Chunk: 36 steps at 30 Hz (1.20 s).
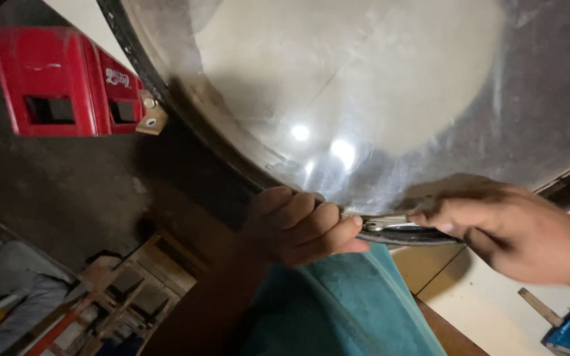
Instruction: Adjusting the tension rods on a drum using a wrench to tune or secure the drumhead
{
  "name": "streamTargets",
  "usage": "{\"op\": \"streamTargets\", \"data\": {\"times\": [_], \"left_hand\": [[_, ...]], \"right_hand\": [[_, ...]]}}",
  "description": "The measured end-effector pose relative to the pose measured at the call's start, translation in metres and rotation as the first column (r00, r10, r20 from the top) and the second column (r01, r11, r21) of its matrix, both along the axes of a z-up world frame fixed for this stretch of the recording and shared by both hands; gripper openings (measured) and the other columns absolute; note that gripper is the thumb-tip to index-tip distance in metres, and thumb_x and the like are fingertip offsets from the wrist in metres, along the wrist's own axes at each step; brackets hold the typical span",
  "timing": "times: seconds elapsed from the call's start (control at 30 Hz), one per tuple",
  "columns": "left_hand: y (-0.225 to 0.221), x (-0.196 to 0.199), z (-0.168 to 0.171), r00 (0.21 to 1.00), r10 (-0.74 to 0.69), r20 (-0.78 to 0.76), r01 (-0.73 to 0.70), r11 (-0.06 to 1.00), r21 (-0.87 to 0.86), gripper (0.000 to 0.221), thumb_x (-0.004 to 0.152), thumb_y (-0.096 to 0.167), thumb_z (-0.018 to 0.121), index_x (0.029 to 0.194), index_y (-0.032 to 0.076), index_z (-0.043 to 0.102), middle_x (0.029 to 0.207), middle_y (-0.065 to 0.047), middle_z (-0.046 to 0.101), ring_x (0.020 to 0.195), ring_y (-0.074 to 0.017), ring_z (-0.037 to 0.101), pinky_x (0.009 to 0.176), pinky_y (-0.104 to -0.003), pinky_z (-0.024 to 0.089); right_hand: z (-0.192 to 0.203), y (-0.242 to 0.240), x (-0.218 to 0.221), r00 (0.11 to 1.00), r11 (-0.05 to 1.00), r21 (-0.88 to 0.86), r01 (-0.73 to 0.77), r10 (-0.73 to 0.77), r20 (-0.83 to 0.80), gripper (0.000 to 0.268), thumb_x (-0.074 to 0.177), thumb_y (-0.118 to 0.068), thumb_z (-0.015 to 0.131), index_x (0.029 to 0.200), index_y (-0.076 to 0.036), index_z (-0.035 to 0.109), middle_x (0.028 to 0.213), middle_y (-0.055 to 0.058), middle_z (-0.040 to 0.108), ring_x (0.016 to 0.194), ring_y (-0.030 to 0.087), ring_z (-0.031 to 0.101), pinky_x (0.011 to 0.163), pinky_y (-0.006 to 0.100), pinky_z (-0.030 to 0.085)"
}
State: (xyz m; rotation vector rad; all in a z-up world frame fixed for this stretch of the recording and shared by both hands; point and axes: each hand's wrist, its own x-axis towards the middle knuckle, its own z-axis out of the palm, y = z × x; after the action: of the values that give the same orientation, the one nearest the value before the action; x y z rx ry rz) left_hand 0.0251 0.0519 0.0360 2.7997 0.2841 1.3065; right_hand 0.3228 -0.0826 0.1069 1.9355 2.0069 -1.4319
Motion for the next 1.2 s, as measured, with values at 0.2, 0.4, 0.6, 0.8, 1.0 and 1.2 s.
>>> {"op": "streamTargets", "data": {"times": [0.2, 0.4, 0.6, 0.8, 1.0, 1.2], "left_hand": [[-0.011, -0.001, 0.007, 0.995, 0.08, -0.062, -0.085, 0.993, -0.078, 0.032, 0.104, 0.062, 0.057, 0.107, 0.031, 0.067, 0.097, 0.01, 0.057, 0.09, -0.0123, 0.054, 0.094, -0.033, 0.038], [-0.009, 0.001, 0.006, 0.995, 0.092, -0.036, -0.094, 0.994, -0.051, 0.03, 0.106, 0.058, 0.053, 0.108, 0.03, 0.067, 0.092, 0.011, 0.059, 0.088, -0.0121, 0.053, 0.093, -0.032, 0.038], [-0.006, 0.001, -0.001, 0.997, 0.076, -0.017, -0.076, 0.997, -0.009, 0.036, 0.104, 0.065, 0.058, 0.109, 0.031, 0.066, 0.093, 0.011, 0.059, 0.085, -0.0092, 0.057, 0.098, -0.032, 0.035], [-0.001, 0.005, 0.001, 0.996, 0.051, 0.067, -0.05, 0.999, -0.007, 0.03, 0.104, 0.055, 0.06, 0.113, 0.027, 0.066, 0.09, 0.011, 0.062, 0.084, -0.0104, 0.056, 0.085, -0.031, 0.04], [-0.013, -0.01, -0.015, 0.992, 0.033, -0.124, -0.036, 0.999, -0.029, 0.022, 0.107, 0.032, 0.057, 0.128, 0.027, 0.061, 0.107, 0.008, 0.064, 0.098, -0.0166, 0.055, 0.094, -0.039, 0.038], [0.0, 0.002, 0.015, 0.998, 0.032, 0.059, -0.028, 0.997, -0.075, 0.024, 0.107, 0.044, 0.055, 0.112, 0.023, 0.066, 0.099, 0.007, 0.062, 0.079, -0.0101, 0.06, 0.077, -0.028, 0.048]], "right_hand": [[0.014, 0.019, 0.006, 0.991, 0.983, 0.183, -0.025, 0.048, -0.124, 0.072, 0.068, 0.017, 0.055, 0.12, -0.031, 0.07, 0.093, -0.003, 0.077, 0.082, 0.017, 0.074, 0.062, 0.036, 0.064], [0.085, 0.038, -0.054, 0.973, 0.921, 0.345, 0.18, -0.219, 0.077, 0.046, 0.057, -0.064, 0.084, 0.092, -0.034, 0.084, 0.083, -0.012, 0.087, 0.071, 0.009, 0.084, 0.058, 0.026, 0.056], [0.074, 0.017, -0.064, 0.788, 0.987, 0.096, -0.129, 0.043, 0.614, 0.052, 0.075, -0.034, 0.06, 0.119, -0.06, 0.067, 0.124, -0.018, 0.072, 0.071, 0.024, 0.083, 0.044, 0.047, 0.065], [0.099, 0.058, -0.114, 0.593, 0.818, -0.506, -0.273, 0.557, 0.581, 0.055, 0.079, -0.053, 0.062, 0.128, -0.038, 0.041, 0.106, -0.005, 0.065, 0.085, 0.039, 0.079, 0.066, 0.051, 0.069], [0.088, 0.066, -0.146, 0.634, 0.821, -0.186, -0.54, 0.542, 0.553, 0.022, 0.085, -0.006, 0.053, 0.069, -0.015, 0.067, 0.06, 0.012, 0.065, 0.044, 0.027, 0.062, 0.036, 0.052, 0.049], [0.087, 0.03, -0.104, 0.662, 0.888, -0.167, -0.428, 0.434, 0.611, 0.033, 0.076, -0.042, 0.053, 0.106, -0.026, 0.053, 0.076, 0.003, 0.067, 0.045, 0.038, 0.071, 0.041, 0.054, 0.055]]}}
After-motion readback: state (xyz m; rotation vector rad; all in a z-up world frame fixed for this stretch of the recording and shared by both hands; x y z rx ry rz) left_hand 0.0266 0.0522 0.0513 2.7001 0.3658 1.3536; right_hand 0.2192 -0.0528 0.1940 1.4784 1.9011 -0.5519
